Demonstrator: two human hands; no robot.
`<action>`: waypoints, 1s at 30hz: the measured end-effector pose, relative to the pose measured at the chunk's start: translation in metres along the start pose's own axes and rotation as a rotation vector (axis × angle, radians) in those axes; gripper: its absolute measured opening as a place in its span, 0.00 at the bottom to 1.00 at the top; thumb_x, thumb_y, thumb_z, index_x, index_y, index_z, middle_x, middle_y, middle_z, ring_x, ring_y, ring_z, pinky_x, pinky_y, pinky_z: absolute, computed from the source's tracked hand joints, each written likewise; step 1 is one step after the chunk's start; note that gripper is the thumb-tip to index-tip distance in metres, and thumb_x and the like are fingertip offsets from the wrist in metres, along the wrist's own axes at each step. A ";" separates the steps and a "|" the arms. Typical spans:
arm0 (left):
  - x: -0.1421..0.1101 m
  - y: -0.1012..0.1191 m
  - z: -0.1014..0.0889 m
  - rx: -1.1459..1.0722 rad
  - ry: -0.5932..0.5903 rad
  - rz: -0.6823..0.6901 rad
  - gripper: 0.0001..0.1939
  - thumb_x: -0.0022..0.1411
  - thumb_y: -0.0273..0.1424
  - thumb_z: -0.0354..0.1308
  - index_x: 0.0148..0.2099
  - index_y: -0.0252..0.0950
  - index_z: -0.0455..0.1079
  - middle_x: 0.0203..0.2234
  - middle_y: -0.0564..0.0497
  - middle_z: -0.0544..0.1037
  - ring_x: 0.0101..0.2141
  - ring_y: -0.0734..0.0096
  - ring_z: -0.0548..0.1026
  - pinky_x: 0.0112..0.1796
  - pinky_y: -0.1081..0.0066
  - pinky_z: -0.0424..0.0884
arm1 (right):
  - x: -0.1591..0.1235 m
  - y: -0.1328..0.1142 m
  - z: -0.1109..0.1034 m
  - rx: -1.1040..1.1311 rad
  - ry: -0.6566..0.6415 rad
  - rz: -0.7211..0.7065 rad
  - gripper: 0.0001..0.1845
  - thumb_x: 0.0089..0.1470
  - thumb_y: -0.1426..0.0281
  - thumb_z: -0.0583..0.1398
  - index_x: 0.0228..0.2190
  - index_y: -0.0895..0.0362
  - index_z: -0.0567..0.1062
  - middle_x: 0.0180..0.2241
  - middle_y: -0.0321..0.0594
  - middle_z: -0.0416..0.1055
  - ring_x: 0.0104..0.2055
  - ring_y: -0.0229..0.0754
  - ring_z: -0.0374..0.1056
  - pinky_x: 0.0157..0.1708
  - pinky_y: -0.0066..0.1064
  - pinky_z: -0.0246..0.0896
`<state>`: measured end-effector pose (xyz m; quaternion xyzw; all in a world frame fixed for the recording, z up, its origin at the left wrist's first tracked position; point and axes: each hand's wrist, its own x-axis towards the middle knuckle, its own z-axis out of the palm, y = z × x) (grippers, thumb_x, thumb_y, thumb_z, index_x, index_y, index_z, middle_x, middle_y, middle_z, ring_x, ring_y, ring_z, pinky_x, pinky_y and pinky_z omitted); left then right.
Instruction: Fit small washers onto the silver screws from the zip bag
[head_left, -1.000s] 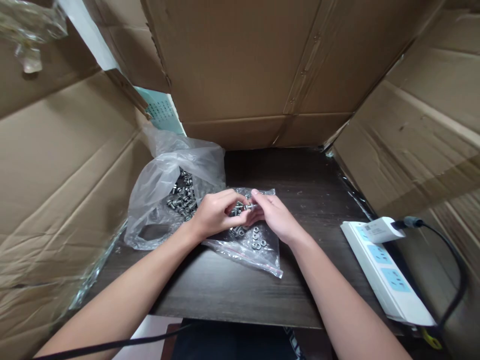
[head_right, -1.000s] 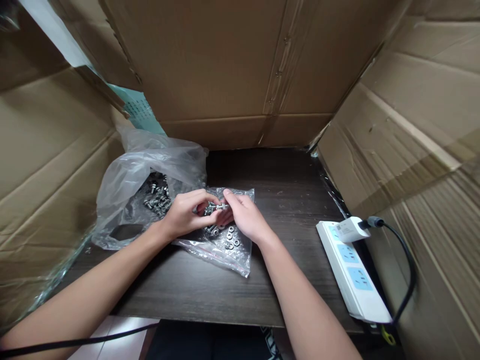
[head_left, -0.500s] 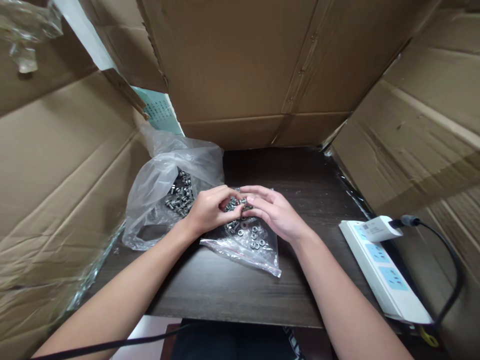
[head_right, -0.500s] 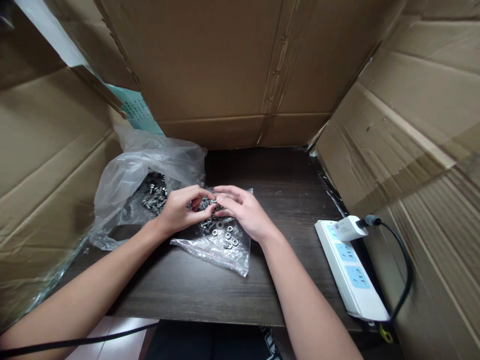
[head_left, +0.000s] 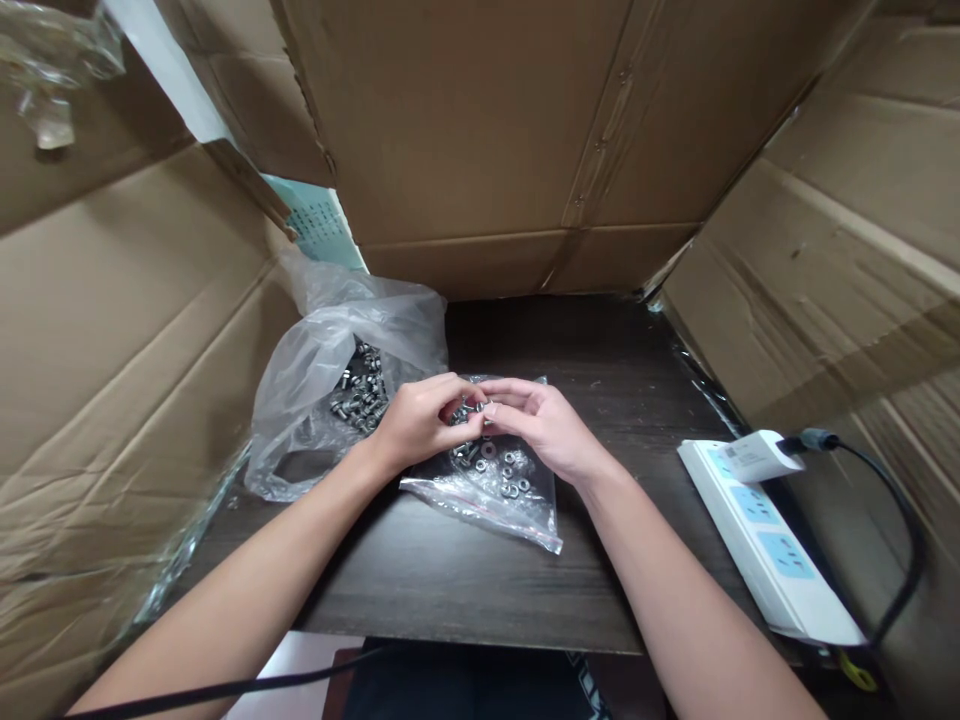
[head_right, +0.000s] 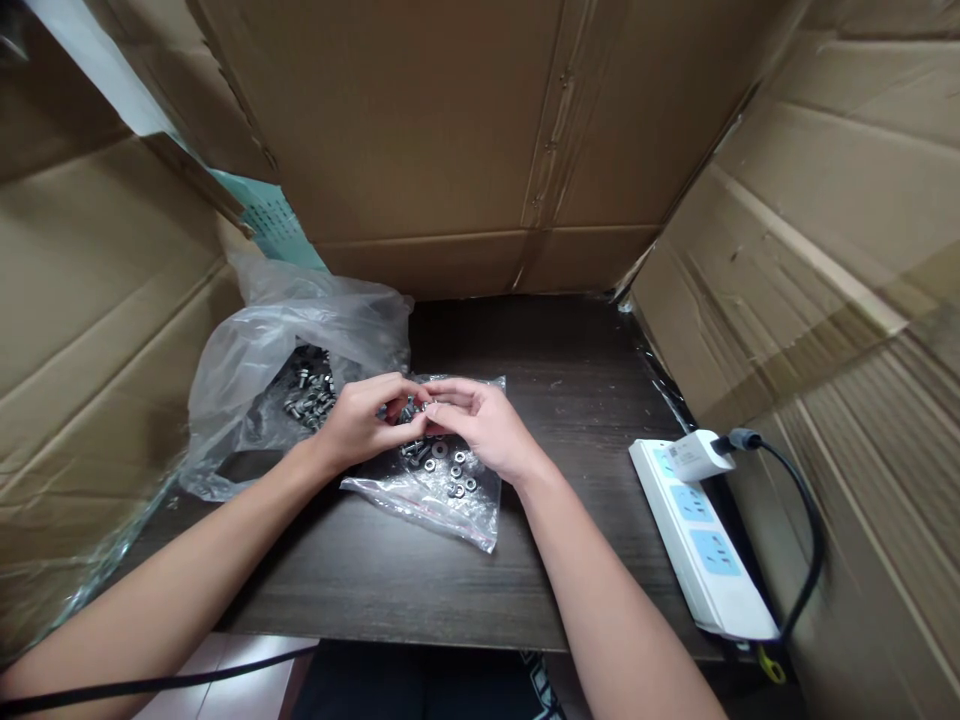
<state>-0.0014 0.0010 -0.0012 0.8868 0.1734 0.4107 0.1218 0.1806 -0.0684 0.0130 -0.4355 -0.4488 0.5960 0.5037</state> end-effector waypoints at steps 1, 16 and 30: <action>0.000 0.000 0.000 -0.002 -0.008 -0.001 0.05 0.64 0.30 0.62 0.41 0.33 0.74 0.21 0.59 0.62 0.22 0.79 0.63 0.27 0.77 0.61 | 0.001 0.002 0.000 -0.054 0.027 0.029 0.17 0.50 0.57 0.70 0.34 0.59 0.80 0.29 0.41 0.80 0.31 0.40 0.77 0.33 0.30 0.75; 0.001 0.004 0.001 -0.013 -0.010 -0.002 0.06 0.64 0.31 0.63 0.41 0.34 0.74 0.21 0.59 0.63 0.21 0.79 0.63 0.27 0.77 0.62 | 0.001 0.002 -0.002 0.056 0.040 0.226 0.21 0.60 0.55 0.63 0.28 0.61 0.79 0.24 0.45 0.77 0.25 0.40 0.74 0.28 0.32 0.74; 0.001 0.002 0.001 -0.013 0.009 -0.022 0.06 0.63 0.30 0.63 0.41 0.33 0.74 0.21 0.59 0.63 0.22 0.78 0.64 0.27 0.76 0.62 | 0.001 -0.001 -0.004 -0.082 0.084 0.044 0.18 0.55 0.55 0.66 0.35 0.58 0.79 0.31 0.42 0.78 0.31 0.41 0.76 0.30 0.32 0.75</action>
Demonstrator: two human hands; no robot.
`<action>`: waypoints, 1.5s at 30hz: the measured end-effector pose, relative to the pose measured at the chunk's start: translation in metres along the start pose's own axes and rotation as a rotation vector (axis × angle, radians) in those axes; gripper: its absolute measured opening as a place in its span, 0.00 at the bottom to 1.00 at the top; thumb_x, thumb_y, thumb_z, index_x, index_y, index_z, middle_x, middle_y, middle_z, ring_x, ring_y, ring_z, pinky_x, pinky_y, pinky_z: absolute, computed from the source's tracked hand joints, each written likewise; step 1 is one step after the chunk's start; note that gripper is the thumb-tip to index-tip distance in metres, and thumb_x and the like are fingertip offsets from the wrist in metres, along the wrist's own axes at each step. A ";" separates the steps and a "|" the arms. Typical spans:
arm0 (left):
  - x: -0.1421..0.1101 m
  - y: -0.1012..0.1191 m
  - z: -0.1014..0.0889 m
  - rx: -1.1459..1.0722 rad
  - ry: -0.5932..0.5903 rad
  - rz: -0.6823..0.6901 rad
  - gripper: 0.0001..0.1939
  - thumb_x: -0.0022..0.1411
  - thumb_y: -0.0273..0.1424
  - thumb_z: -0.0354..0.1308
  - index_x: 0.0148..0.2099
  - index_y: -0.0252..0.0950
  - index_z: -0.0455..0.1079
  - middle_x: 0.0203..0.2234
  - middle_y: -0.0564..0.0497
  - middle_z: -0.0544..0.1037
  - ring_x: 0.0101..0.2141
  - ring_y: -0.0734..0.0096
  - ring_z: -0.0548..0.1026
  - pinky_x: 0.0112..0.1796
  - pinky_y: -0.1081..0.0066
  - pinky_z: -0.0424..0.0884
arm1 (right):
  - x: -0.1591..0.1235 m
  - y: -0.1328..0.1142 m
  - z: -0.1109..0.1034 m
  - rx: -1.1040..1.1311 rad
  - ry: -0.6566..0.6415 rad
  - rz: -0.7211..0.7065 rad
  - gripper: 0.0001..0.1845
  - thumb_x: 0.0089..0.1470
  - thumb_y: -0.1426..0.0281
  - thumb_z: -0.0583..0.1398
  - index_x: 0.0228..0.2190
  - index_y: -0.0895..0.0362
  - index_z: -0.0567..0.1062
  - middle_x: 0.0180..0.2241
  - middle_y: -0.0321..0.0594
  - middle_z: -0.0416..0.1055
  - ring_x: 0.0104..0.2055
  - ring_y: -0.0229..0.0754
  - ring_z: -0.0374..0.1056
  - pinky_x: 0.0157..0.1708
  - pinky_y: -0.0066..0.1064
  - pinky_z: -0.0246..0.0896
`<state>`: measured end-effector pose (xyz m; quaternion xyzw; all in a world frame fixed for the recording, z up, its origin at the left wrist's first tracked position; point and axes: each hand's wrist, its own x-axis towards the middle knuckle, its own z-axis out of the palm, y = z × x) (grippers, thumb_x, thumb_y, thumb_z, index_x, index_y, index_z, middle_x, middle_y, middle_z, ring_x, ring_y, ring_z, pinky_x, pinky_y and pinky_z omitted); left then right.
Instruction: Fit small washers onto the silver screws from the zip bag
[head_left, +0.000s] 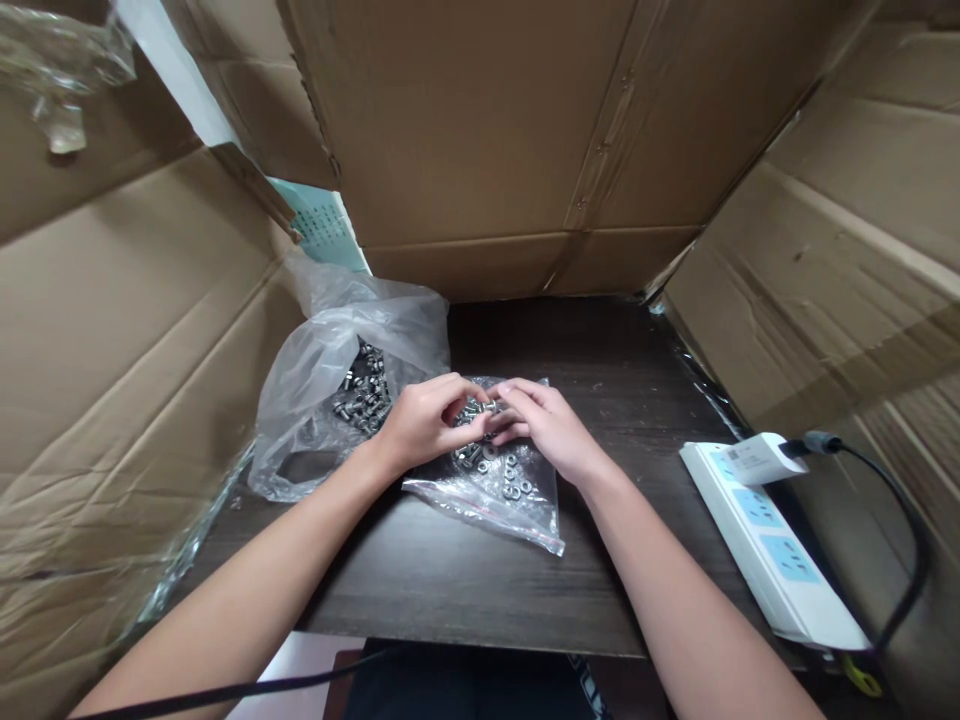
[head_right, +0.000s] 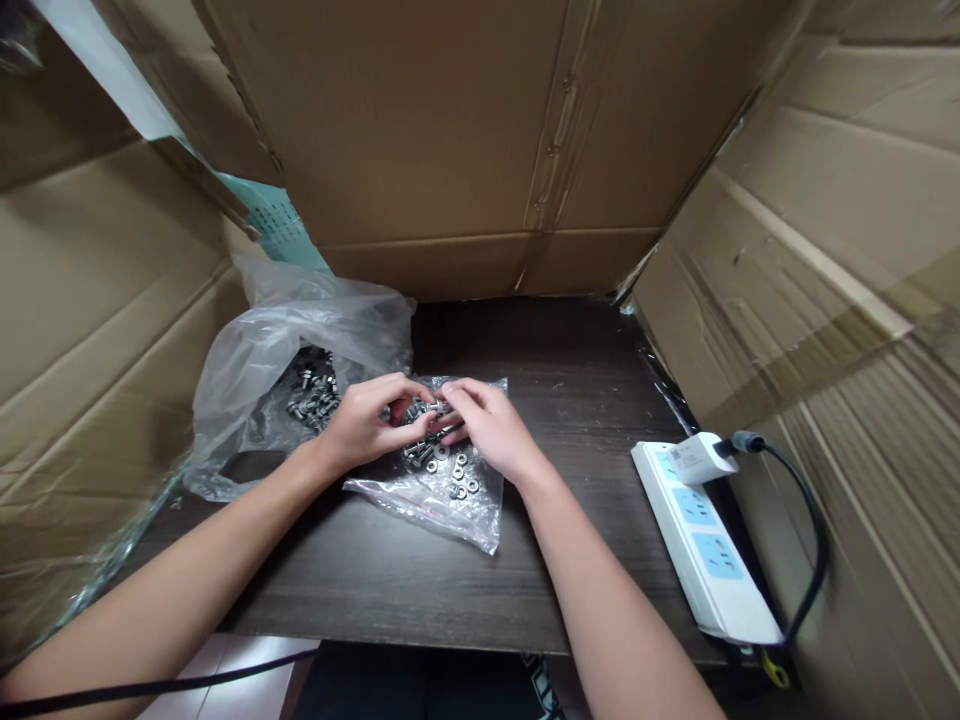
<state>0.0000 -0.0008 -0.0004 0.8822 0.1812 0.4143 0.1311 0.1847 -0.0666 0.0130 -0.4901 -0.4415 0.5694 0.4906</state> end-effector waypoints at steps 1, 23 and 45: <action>0.000 0.000 -0.001 0.003 0.008 0.003 0.05 0.63 0.29 0.63 0.41 0.33 0.74 0.21 0.59 0.63 0.22 0.79 0.64 0.27 0.76 0.61 | -0.001 -0.001 0.000 0.021 -0.034 -0.031 0.17 0.54 0.58 0.68 0.39 0.57 0.79 0.35 0.42 0.79 0.35 0.42 0.77 0.33 0.32 0.75; 0.003 0.000 -0.003 0.010 0.006 0.018 0.05 0.63 0.29 0.62 0.41 0.34 0.73 0.21 0.58 0.64 0.22 0.78 0.64 0.27 0.77 0.62 | 0.001 0.004 0.009 -0.001 0.016 -0.067 0.16 0.55 0.56 0.65 0.35 0.57 0.77 0.30 0.39 0.76 0.30 0.40 0.74 0.30 0.32 0.73; 0.003 0.001 -0.003 0.015 0.024 0.043 0.04 0.64 0.29 0.62 0.41 0.33 0.73 0.21 0.58 0.65 0.22 0.79 0.64 0.27 0.77 0.62 | -0.003 -0.004 0.005 0.157 -0.112 -0.012 0.18 0.48 0.61 0.72 0.39 0.58 0.80 0.37 0.43 0.80 0.35 0.40 0.77 0.35 0.31 0.76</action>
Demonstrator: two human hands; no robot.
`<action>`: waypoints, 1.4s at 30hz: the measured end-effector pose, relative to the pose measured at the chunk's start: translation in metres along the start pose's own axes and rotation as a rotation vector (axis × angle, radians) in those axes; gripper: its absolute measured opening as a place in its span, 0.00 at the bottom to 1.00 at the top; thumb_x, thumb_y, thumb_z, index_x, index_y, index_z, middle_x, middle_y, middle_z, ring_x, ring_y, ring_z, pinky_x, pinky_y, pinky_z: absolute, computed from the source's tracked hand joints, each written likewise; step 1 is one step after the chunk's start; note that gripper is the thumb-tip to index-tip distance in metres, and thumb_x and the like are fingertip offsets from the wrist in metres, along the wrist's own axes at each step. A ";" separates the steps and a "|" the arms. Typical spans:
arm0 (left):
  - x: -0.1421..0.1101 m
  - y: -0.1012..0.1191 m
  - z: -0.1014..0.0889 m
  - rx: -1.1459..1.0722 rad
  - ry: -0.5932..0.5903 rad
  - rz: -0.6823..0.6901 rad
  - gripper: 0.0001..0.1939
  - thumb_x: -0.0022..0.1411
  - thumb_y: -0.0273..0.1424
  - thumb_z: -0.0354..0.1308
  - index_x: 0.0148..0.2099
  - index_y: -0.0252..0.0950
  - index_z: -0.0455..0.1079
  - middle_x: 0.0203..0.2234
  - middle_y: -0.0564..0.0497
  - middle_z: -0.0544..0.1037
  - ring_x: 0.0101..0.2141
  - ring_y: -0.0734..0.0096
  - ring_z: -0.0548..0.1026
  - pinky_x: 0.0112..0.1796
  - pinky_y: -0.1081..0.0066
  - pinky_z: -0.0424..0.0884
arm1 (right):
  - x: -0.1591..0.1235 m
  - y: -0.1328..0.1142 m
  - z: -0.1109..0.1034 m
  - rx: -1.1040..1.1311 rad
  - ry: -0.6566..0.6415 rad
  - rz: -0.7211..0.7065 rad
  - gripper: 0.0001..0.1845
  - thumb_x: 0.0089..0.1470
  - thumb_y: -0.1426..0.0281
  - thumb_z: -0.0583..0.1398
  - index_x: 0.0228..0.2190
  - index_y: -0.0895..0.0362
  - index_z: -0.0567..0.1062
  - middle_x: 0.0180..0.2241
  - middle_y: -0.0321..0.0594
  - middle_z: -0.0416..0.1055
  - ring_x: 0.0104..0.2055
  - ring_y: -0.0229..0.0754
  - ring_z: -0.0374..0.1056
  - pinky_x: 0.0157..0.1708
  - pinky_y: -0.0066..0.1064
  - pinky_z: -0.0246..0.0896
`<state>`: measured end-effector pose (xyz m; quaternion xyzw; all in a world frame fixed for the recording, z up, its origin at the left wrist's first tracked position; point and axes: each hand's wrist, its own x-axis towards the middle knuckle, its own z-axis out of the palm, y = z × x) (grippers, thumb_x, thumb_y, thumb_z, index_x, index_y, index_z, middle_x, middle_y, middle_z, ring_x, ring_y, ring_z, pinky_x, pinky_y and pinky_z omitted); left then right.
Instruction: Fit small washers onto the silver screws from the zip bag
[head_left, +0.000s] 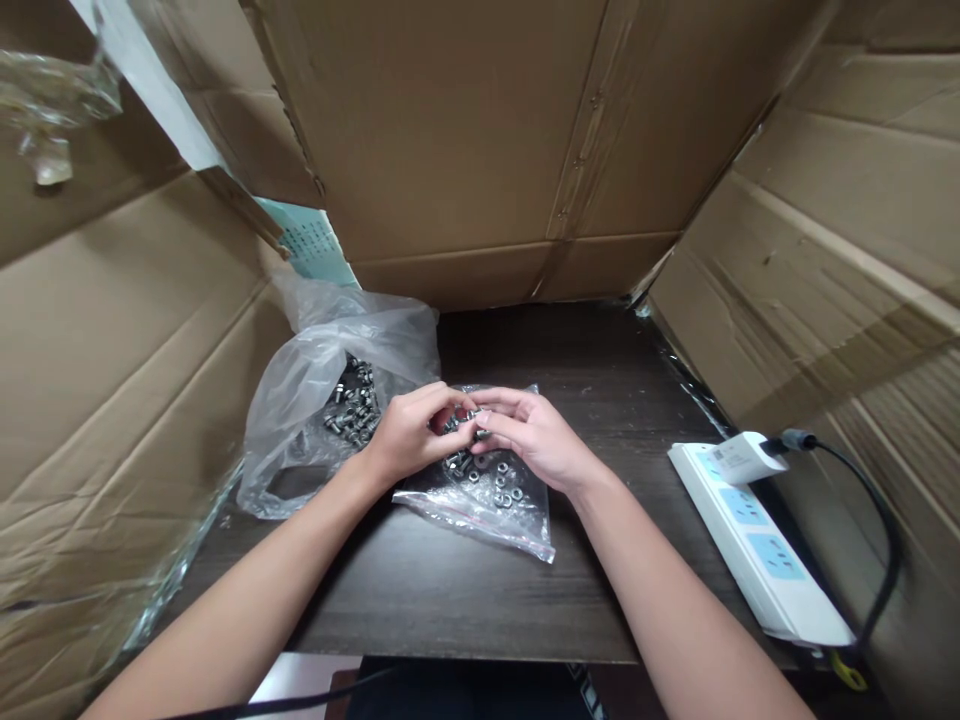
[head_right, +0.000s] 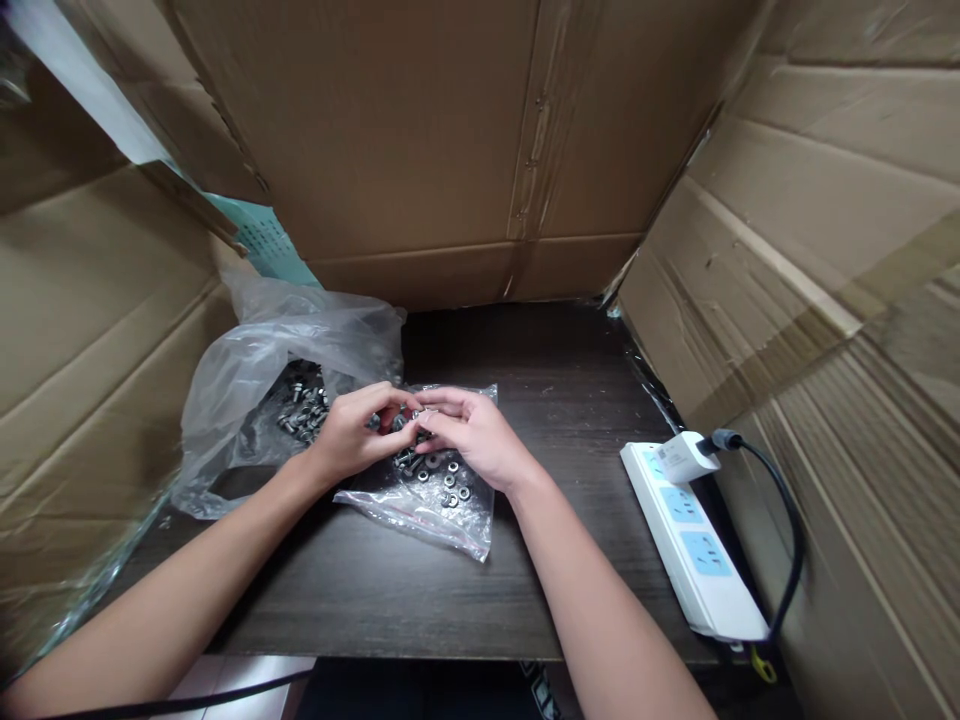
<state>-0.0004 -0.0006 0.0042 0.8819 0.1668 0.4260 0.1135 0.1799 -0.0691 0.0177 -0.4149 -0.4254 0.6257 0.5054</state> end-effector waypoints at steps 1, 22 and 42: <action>0.000 0.000 0.000 -0.002 -0.010 0.004 0.04 0.64 0.29 0.62 0.41 0.33 0.73 0.21 0.58 0.65 0.22 0.79 0.64 0.27 0.77 0.62 | 0.000 0.001 0.000 -0.041 0.003 0.024 0.17 0.51 0.58 0.70 0.35 0.59 0.80 0.32 0.43 0.80 0.30 0.39 0.76 0.32 0.30 0.75; -0.001 -0.001 0.001 0.010 0.027 -0.010 0.06 0.65 0.29 0.63 0.43 0.33 0.74 0.21 0.58 0.65 0.22 0.79 0.65 0.26 0.77 0.62 | 0.001 0.003 -0.004 -0.251 0.123 -0.064 0.13 0.55 0.62 0.61 0.42 0.53 0.74 0.43 0.41 0.72 0.43 0.42 0.70 0.29 0.28 0.67; -0.001 -0.002 0.004 -0.076 0.023 -0.051 0.06 0.66 0.27 0.61 0.46 0.33 0.74 0.36 0.47 0.80 0.32 0.74 0.77 0.35 0.74 0.76 | 0.002 0.006 0.001 -0.354 0.137 -0.147 0.12 0.52 0.64 0.65 0.38 0.56 0.76 0.37 0.42 0.77 0.36 0.41 0.72 0.32 0.33 0.71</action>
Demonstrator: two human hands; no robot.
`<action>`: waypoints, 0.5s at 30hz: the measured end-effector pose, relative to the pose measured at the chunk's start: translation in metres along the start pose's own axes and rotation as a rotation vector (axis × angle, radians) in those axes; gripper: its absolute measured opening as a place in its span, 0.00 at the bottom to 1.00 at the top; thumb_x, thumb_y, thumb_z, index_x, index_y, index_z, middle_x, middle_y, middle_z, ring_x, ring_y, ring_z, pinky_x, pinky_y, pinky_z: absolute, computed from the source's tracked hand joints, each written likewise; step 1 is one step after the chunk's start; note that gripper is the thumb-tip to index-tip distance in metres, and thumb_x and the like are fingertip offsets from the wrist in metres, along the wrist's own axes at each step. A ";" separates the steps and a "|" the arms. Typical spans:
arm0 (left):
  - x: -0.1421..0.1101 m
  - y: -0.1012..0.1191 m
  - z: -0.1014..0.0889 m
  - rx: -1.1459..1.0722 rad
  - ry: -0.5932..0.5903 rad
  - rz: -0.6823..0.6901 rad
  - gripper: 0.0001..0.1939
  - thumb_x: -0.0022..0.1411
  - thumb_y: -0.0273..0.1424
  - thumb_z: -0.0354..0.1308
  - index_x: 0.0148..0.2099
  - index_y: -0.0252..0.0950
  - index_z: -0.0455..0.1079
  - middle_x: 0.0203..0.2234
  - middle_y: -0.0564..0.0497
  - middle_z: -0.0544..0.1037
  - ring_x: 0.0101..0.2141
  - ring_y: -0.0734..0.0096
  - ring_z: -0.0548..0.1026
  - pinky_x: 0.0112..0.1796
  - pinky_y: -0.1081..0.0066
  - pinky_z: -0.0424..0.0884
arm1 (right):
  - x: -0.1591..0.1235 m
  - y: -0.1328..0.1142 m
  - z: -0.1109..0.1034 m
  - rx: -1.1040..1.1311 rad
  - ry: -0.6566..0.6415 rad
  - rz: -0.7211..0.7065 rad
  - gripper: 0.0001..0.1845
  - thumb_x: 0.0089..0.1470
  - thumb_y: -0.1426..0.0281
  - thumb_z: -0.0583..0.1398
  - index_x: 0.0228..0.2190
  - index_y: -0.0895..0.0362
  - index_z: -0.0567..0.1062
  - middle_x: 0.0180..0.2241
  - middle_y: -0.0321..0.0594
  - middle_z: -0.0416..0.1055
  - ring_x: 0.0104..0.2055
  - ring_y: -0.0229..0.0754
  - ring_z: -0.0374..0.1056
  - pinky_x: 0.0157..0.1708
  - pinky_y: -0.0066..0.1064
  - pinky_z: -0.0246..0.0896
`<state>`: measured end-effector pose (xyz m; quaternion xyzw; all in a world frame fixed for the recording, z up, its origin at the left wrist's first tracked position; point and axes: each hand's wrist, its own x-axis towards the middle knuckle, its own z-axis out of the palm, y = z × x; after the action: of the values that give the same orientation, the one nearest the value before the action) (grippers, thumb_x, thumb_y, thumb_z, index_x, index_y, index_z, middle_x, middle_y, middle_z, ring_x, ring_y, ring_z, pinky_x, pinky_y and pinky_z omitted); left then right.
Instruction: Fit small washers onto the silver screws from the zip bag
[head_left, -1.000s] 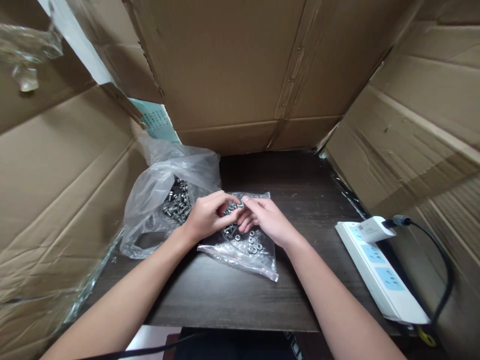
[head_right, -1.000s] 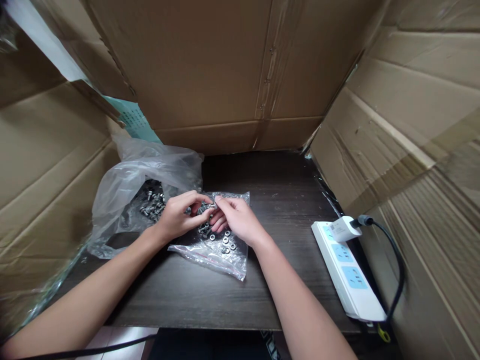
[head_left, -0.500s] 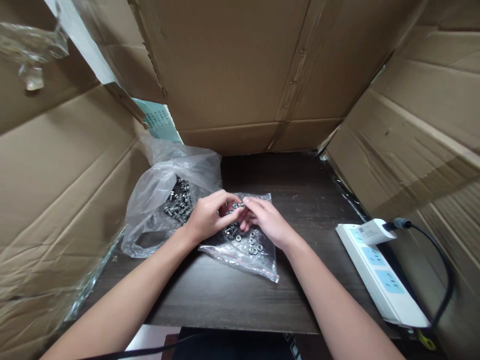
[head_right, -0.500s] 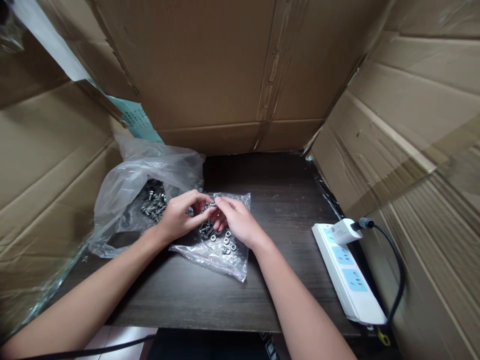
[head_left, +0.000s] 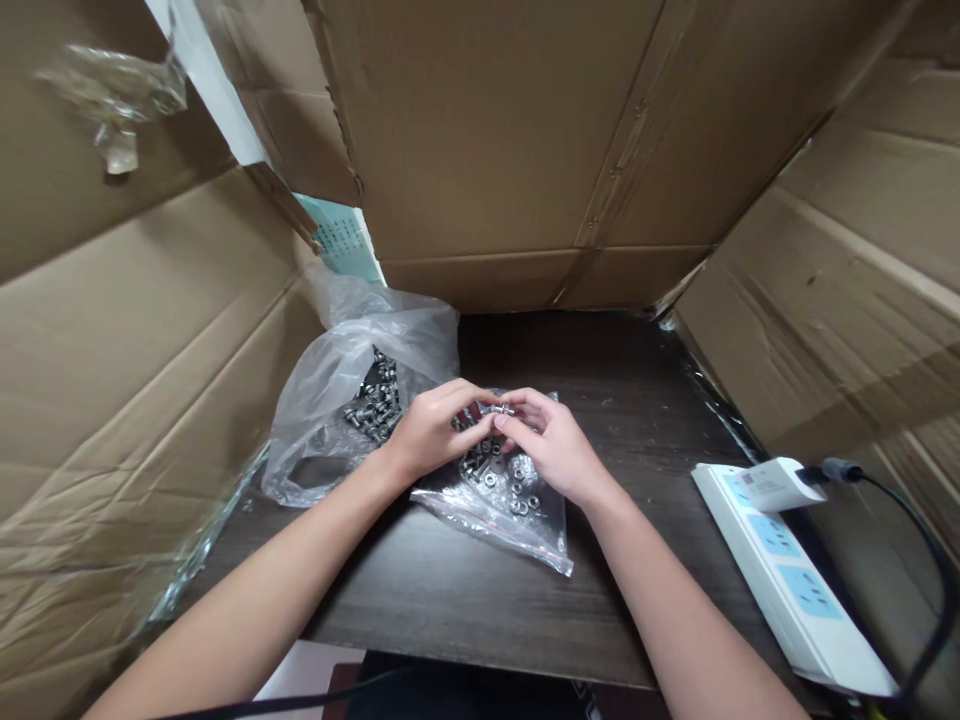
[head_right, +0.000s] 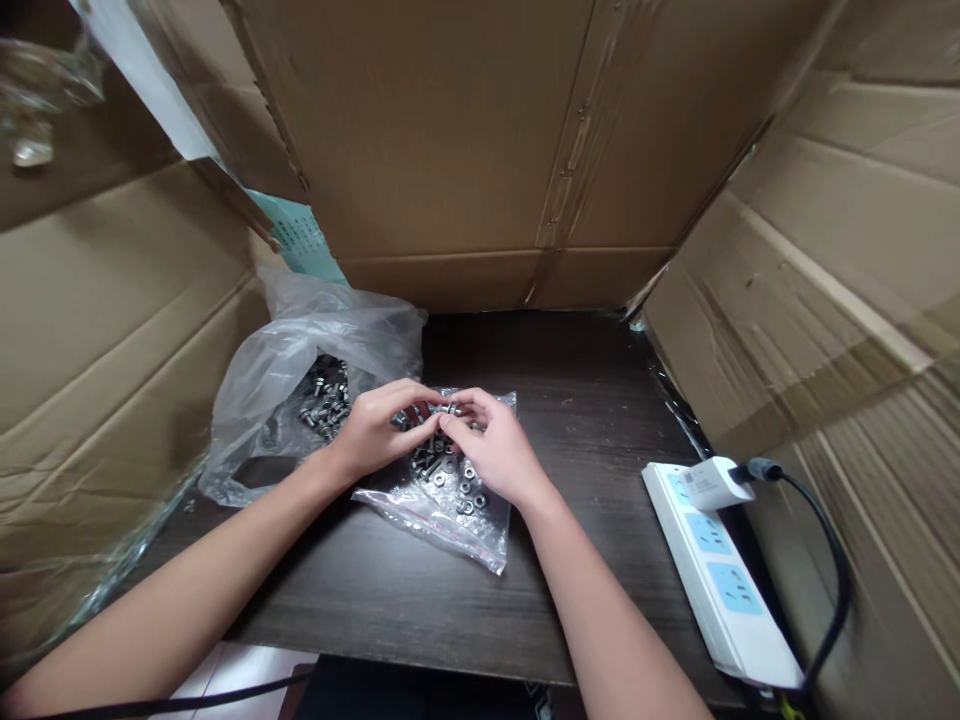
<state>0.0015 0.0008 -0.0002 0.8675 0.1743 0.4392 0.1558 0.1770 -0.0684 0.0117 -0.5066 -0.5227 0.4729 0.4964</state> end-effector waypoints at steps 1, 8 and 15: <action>0.000 0.000 0.000 0.006 0.007 0.001 0.06 0.66 0.27 0.62 0.45 0.33 0.74 0.35 0.48 0.80 0.32 0.74 0.77 0.36 0.73 0.76 | 0.000 0.000 0.000 -0.001 0.020 -0.001 0.13 0.52 0.65 0.65 0.40 0.56 0.76 0.38 0.43 0.77 0.37 0.42 0.73 0.33 0.34 0.72; -0.002 0.003 0.002 0.023 -0.022 0.004 0.05 0.65 0.26 0.62 0.44 0.32 0.74 0.33 0.48 0.80 0.32 0.73 0.78 0.34 0.74 0.75 | 0.001 0.001 -0.005 0.141 0.010 0.016 0.22 0.48 0.65 0.69 0.45 0.55 0.76 0.42 0.44 0.79 0.41 0.45 0.77 0.40 0.37 0.75; -0.001 0.003 0.002 0.008 -0.033 0.025 0.06 0.68 0.29 0.61 0.45 0.32 0.75 0.35 0.47 0.81 0.34 0.72 0.79 0.35 0.74 0.76 | 0.002 -0.002 -0.006 0.257 0.082 0.172 0.16 0.54 0.56 0.65 0.36 0.57 0.78 0.31 0.40 0.76 0.31 0.42 0.76 0.28 0.32 0.74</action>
<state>0.0032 -0.0026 -0.0008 0.8774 0.1623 0.4260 0.1499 0.1828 -0.0670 0.0142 -0.5008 -0.3918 0.5555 0.5358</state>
